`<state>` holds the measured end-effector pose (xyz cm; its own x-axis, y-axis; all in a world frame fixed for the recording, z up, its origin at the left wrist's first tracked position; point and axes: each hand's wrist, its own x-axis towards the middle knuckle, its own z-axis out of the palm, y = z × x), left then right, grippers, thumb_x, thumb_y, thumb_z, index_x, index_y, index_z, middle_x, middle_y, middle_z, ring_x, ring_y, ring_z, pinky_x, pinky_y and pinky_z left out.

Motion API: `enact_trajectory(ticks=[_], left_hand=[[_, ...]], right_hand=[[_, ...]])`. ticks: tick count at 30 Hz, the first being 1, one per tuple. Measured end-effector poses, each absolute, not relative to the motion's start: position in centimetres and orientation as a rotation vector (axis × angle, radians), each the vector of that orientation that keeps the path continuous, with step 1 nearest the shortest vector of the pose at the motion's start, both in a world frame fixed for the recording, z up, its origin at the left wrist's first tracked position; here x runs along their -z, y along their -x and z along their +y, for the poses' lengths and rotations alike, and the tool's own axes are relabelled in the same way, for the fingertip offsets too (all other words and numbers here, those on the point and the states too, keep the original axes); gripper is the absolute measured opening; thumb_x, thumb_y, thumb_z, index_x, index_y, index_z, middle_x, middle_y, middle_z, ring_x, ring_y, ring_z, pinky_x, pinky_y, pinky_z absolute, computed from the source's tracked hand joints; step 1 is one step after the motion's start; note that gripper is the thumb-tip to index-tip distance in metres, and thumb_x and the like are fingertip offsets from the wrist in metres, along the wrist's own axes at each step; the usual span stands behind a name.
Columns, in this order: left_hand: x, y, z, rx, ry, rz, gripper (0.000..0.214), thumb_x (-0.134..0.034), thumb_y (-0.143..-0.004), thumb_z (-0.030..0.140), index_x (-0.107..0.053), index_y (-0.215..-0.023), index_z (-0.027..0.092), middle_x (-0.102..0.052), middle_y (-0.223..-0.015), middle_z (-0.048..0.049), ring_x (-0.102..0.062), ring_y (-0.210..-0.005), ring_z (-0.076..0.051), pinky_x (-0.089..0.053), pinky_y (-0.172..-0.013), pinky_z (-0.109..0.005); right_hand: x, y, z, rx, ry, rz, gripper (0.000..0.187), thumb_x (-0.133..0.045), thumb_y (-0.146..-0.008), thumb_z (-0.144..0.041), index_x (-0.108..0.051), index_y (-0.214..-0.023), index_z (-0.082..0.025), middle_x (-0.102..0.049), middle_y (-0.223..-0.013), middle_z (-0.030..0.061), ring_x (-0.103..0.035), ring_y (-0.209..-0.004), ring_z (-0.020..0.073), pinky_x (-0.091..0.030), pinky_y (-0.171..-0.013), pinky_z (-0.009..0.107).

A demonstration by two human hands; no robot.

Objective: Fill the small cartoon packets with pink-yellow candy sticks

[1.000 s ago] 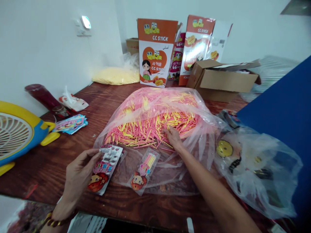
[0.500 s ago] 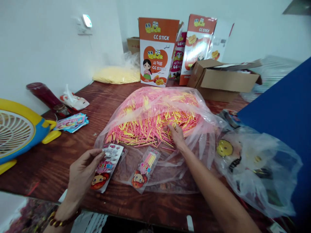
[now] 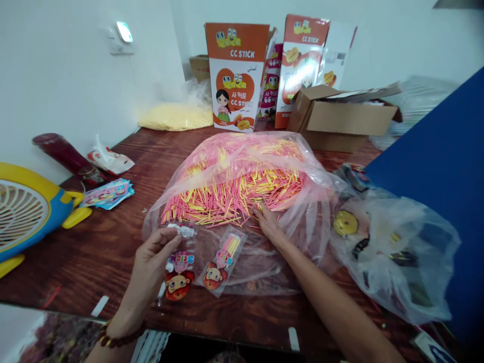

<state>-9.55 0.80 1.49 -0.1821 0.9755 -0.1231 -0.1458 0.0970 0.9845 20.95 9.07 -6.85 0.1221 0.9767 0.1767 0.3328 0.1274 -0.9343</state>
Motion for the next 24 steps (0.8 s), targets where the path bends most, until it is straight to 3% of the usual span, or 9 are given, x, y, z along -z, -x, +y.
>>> enact_trajectory(ticks=[4,8,11,15,19,24], left_hand=[[-1.3,8.1,0.8,-1.19,-0.893,1.288,0.035,-0.088,-0.057,0.033,-0.07,-0.082,0.016,-0.069,-0.073,0.001,-0.062,-0.063,-0.011,-0.05,-0.059,-0.019],[-1.1,6.3,0.7,-1.075,-0.902,1.249,0.033,-0.086,-0.061,0.038,-0.068,-0.076,0.015,-0.065,-0.066,0.0018,-0.056,-0.057,-0.009,-0.045,-0.054,-0.019],[-1.0,5.9,0.6,-1.049,-0.955,1.212,0.031,-0.082,-0.068,0.042,-0.065,-0.076,0.016,-0.063,-0.065,0.0026,-0.055,-0.057,-0.009,-0.044,-0.054,-0.019],[-0.8,6.7,0.2,-1.103,-0.953,1.245,0.03,-0.082,-0.069,0.039,-0.064,-0.077,0.017,-0.06,-0.066,0.0048,-0.052,-0.056,-0.008,-0.042,-0.053,-0.018],[0.0,7.6,-0.3,-1.103,-0.878,1.272,0.032,-0.083,-0.066,0.039,-0.064,-0.081,0.017,-0.062,-0.069,0.0047,-0.054,-0.058,-0.009,-0.044,-0.055,-0.019],[0.3,7.7,-0.3,-1.084,-0.868,1.292,0.035,-0.083,-0.065,0.04,-0.064,-0.083,0.017,-0.063,-0.067,0.0042,-0.054,-0.054,-0.009,-0.045,-0.054,-0.02]], right_hand=[[5.3,-20.9,9.1,-1.017,1.213,-1.07,0.026,-0.063,-0.079,-0.048,-0.06,-0.086,-0.023,-0.069,-0.074,0.0002,-0.064,-0.079,0.0218,-0.049,-0.084,0.038],[3.5,-20.4,8.4,-1.359,0.991,-0.789,0.036,-0.077,-0.068,-0.046,-0.062,-0.09,-0.023,-0.067,-0.072,-0.0016,-0.064,-0.066,0.0183,-0.052,-0.067,0.033],[3.1,-20.9,8.2,-1.418,0.976,-0.794,0.038,-0.08,-0.066,-0.046,-0.062,-0.091,-0.023,-0.066,-0.071,-0.0026,-0.06,-0.06,0.0151,-0.05,-0.059,0.029],[3.9,-23.1,8.8,-1.127,1.243,-1.206,0.028,-0.071,-0.074,-0.045,-0.057,-0.078,-0.022,-0.058,-0.062,-0.0043,-0.051,-0.056,0.0134,-0.044,-0.057,0.027],[4.8,-24.0,9.0,-0.704,1.351,-1.957,0.005,-0.057,-0.086,-0.023,-0.06,-0.082,-0.021,-0.063,-0.081,0.002,-0.056,-0.076,0.0177,-0.046,-0.071,0.03],[5.4,-21.8,8.7,-0.274,1.345,-2.637,0.023,-0.049,-0.088,-0.005,-0.062,-0.102,-0.019,-0.063,-0.099,0.0092,-0.058,-0.09,0.0202,-0.046,-0.079,0.031]])
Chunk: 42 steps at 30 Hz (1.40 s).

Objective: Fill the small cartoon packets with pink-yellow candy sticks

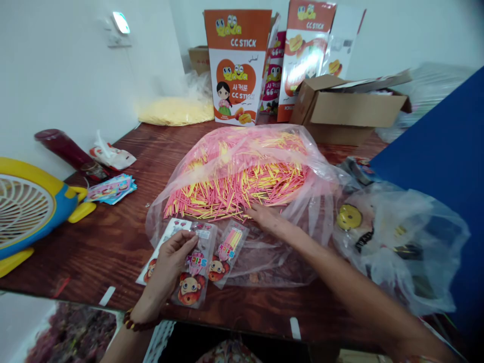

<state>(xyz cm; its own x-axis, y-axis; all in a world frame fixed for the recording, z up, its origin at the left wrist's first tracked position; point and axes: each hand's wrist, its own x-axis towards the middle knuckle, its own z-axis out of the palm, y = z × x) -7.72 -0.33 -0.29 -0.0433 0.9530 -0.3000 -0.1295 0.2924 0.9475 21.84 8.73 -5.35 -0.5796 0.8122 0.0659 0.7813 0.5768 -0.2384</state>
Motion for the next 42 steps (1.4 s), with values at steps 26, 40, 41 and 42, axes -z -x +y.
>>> enact_trajectory(ticks=[26,40,41,42], left_hand=[[-0.9,5.4,1.3,-0.997,-1.179,1.217,0.025,-0.077,-0.072,0.039,-0.067,-0.077,0.017,-0.06,-0.069,0.002,-0.051,-0.061,-0.011,-0.04,-0.058,-0.022],[-0.4,5.4,2.0,-0.868,-1.449,1.168,0.023,-0.063,-0.083,0.036,-0.059,-0.069,0.018,-0.053,-0.064,0.0013,-0.044,-0.062,-0.013,-0.036,-0.06,-0.025],[-0.4,5.5,2.0,-0.867,-1.465,1.178,0.024,-0.062,-0.083,0.036,-0.058,-0.068,0.018,-0.051,-0.063,0.0018,-0.043,-0.06,-0.013,-0.035,-0.059,-0.025],[-0.3,5.5,2.0,-0.866,-1.483,1.187,0.024,-0.06,-0.084,0.035,-0.057,-0.067,0.018,-0.05,-0.062,0.0022,-0.042,-0.06,-0.013,-0.034,-0.058,-0.025]], right_hand=[[1.8,-19.8,6.2,-1.255,1.142,-1.191,0.033,-0.064,-0.079,-0.054,-0.056,-0.086,-0.023,-0.067,-0.077,0.0011,-0.062,-0.07,0.0177,-0.052,-0.065,0.031],[-0.4,-14.7,4.8,-0.733,1.106,-2.233,0.008,-0.048,-0.088,-0.018,-0.054,-0.089,-0.024,-0.061,-0.077,0.0009,-0.054,-0.068,0.0172,-0.039,-0.063,0.027],[-0.4,-14.7,4.8,-0.765,1.097,-2.226,0.008,-0.048,-0.089,-0.02,-0.054,-0.089,-0.024,-0.061,-0.076,0.0002,-0.053,-0.066,0.0166,-0.038,-0.062,0.026],[-0.4,-14.7,4.8,-0.802,1.088,-2.213,0.008,-0.047,-0.09,-0.021,-0.054,-0.091,-0.024,-0.06,-0.076,-0.0002,-0.052,-0.066,0.0162,-0.038,-0.062,0.026]])
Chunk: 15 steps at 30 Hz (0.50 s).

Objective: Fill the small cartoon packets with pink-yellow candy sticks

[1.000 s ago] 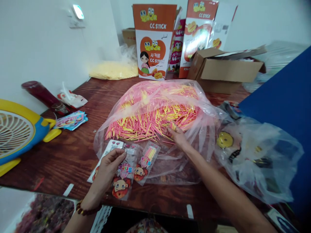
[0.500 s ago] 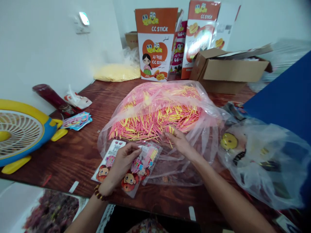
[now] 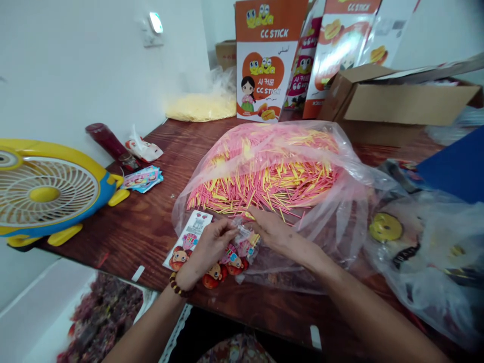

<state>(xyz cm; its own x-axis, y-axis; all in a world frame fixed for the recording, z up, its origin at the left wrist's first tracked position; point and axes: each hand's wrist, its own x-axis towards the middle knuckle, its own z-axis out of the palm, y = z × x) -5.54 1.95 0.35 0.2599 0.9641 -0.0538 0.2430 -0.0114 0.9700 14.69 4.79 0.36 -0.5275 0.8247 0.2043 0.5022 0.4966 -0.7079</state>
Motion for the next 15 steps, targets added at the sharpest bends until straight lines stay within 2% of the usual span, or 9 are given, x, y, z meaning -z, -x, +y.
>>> enact_trajectory(ticks=[4,9,12,15], left_hand=[[-0.1,5.7,1.8,-0.85,-1.562,1.198,0.029,-0.055,-0.088,0.035,-0.053,-0.065,0.019,-0.047,-0.06,0.0031,-0.042,-0.06,-0.013,-0.032,-0.059,-0.025],[0.0,6.0,1.4,-0.857,-1.635,1.198,0.028,-0.052,-0.092,0.036,-0.056,-0.07,0.019,-0.05,-0.064,0.0023,-0.044,-0.062,-0.013,-0.033,-0.061,-0.026],[-0.2,6.0,1.2,-0.887,-1.69,1.187,0.029,-0.05,-0.095,0.036,-0.057,-0.072,0.019,-0.051,-0.067,0.0015,-0.045,-0.064,-0.014,-0.034,-0.062,-0.026],[-0.4,5.6,1.0,-0.897,-1.723,1.157,0.029,-0.048,-0.096,0.036,-0.057,-0.075,0.019,-0.051,-0.07,0.0011,-0.046,-0.066,-0.014,-0.035,-0.064,-0.026]], right_hand=[[-0.6,-14.6,4.7,-0.902,1.083,-2.132,0.009,-0.046,-0.093,-0.027,-0.055,-0.092,-0.024,-0.061,-0.079,0.0004,-0.053,-0.07,0.0165,-0.041,-0.065,0.027],[-2.2,-14.4,4.6,-1.055,1.088,-1.817,0.015,-0.054,-0.09,-0.035,-0.053,-0.081,-0.024,-0.061,-0.072,-0.0011,-0.054,-0.065,0.0157,-0.043,-0.063,0.028],[-3.5,-14.0,4.2,-1.242,0.995,-1.408,0.016,-0.053,-0.091,-0.041,-0.053,-0.091,-0.025,-0.062,-0.073,-0.0019,-0.059,-0.064,0.0152,-0.047,-0.061,0.028],[-4.2,-13.1,3.5,-1.241,0.89,-1.169,0.015,-0.049,-0.094,-0.041,-0.052,-0.099,-0.027,-0.065,-0.079,-0.0011,-0.064,-0.072,0.0166,-0.052,-0.067,0.031]])
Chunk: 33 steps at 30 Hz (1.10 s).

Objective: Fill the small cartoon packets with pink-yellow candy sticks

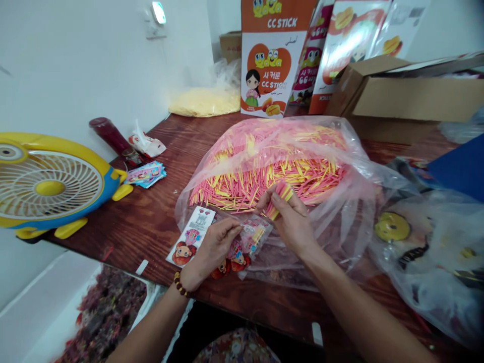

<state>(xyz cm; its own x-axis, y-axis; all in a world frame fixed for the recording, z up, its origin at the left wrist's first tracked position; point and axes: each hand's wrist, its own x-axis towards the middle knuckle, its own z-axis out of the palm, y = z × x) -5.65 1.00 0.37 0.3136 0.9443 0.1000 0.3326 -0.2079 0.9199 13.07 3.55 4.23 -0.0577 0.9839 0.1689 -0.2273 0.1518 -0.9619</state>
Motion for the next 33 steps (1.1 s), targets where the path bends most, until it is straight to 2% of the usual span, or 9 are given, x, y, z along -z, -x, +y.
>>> enact_trajectory(ticks=[4,12,17,21,26,29,32,33], left_hand=[[-0.7,4.8,0.9,-0.907,-1.708,1.129,0.027,-0.048,-0.097,0.036,-0.059,-0.079,0.019,-0.053,-0.071,0.0006,-0.048,-0.067,-0.014,-0.037,-0.065,-0.025],[-1.5,4.2,0.8,-0.925,-1.523,1.072,0.027,-0.049,-0.096,0.033,-0.06,-0.078,0.016,-0.06,-0.073,-0.0001,-0.053,-0.068,-0.013,-0.041,-0.067,-0.024],[-0.7,4.1,1.0,-0.975,-1.513,1.106,0.025,-0.051,-0.095,0.033,-0.06,-0.078,0.017,-0.057,-0.07,0.0016,-0.05,-0.066,-0.011,-0.039,-0.064,-0.023],[-0.7,4.0,1.2,-1.013,-1.459,1.106,0.023,-0.054,-0.093,0.033,-0.062,-0.08,0.016,-0.056,-0.072,0.0015,-0.048,-0.067,-0.011,-0.039,-0.064,-0.023],[-1.6,3.7,1.7,-1.045,-1.393,1.061,0.021,-0.056,-0.09,0.033,-0.066,-0.085,0.016,-0.06,-0.075,0.0003,-0.05,-0.067,-0.012,-0.04,-0.064,-0.023],[-1.7,3.5,2.0,-1.084,-1.375,1.056,0.019,-0.058,-0.088,0.033,-0.066,-0.083,0.016,-0.059,-0.072,0.0014,-0.047,-0.064,-0.011,-0.038,-0.06,-0.022],[-1.6,3.3,2.3,-1.13,-1.357,1.025,0.019,-0.06,-0.087,0.032,-0.065,-0.078,0.016,-0.058,-0.071,0.0016,-0.046,-0.064,-0.011,-0.039,-0.061,-0.022],[-1.5,3.3,2.4,-1.137,-1.352,1.016,0.019,-0.061,-0.086,0.032,-0.065,-0.078,0.016,-0.058,-0.071,0.0015,-0.047,-0.065,-0.011,-0.04,-0.061,-0.022]], right_hand=[[-4.3,-11.5,3.1,-1.166,0.781,-1.057,0.012,-0.049,-0.095,-0.038,-0.052,-0.096,-0.027,-0.067,-0.081,-0.0004,-0.067,-0.083,0.0182,-0.055,-0.076,0.034],[-3.4,-10.2,2.5,-1.253,0.703,-0.957,0.012,-0.058,-0.093,-0.037,-0.059,-0.096,-0.025,-0.07,-0.082,-0.0018,-0.069,-0.084,0.0167,-0.053,-0.086,0.034],[-2.9,-10.6,2.0,-1.217,0.818,-1.038,0.016,-0.052,-0.096,-0.031,-0.066,-0.094,-0.024,-0.074,-0.098,0.0016,-0.067,-0.104,0.0192,-0.047,-0.102,0.039],[-2.8,-11.5,2.2,-1.31,0.842,-1.195,0.017,-0.055,-0.092,-0.029,-0.066,-0.105,-0.024,-0.073,-0.114,0.0034,-0.062,-0.117,0.0209,-0.042,-0.108,0.041],[-3.5,-12.7,2.6,-1.275,0.882,-1.28,0.039,-0.057,-0.093,-0.032,-0.051,-0.132,-0.031,-0.065,-0.131,0.0041,-0.061,-0.121,0.0207,-0.046,-0.106,0.043],[-4.1,-13.3,2.6,-1.14,0.955,-1.508,0.035,-0.05,-0.098,-0.035,-0.052,-0.133,-0.031,-0.061,-0.137,0.0051,-0.056,-0.127,0.0204,-0.041,-0.111,0.044],[-4.5,-14.0,2.7,-1.035,1.013,-1.844,0.036,-0.052,-0.097,-0.036,-0.057,-0.132,-0.029,-0.056,-0.143,0.0059,-0.049,-0.134,0.0221,-0.035,-0.115,0.045],[-4.6,-14.3,2.7,-1.026,1.01,-1.888,0.039,-0.054,-0.096,-0.037,-0.055,-0.134,-0.029,-0.054,-0.145,0.0062,-0.048,-0.135,0.0225,-0.036,-0.114,0.045]])
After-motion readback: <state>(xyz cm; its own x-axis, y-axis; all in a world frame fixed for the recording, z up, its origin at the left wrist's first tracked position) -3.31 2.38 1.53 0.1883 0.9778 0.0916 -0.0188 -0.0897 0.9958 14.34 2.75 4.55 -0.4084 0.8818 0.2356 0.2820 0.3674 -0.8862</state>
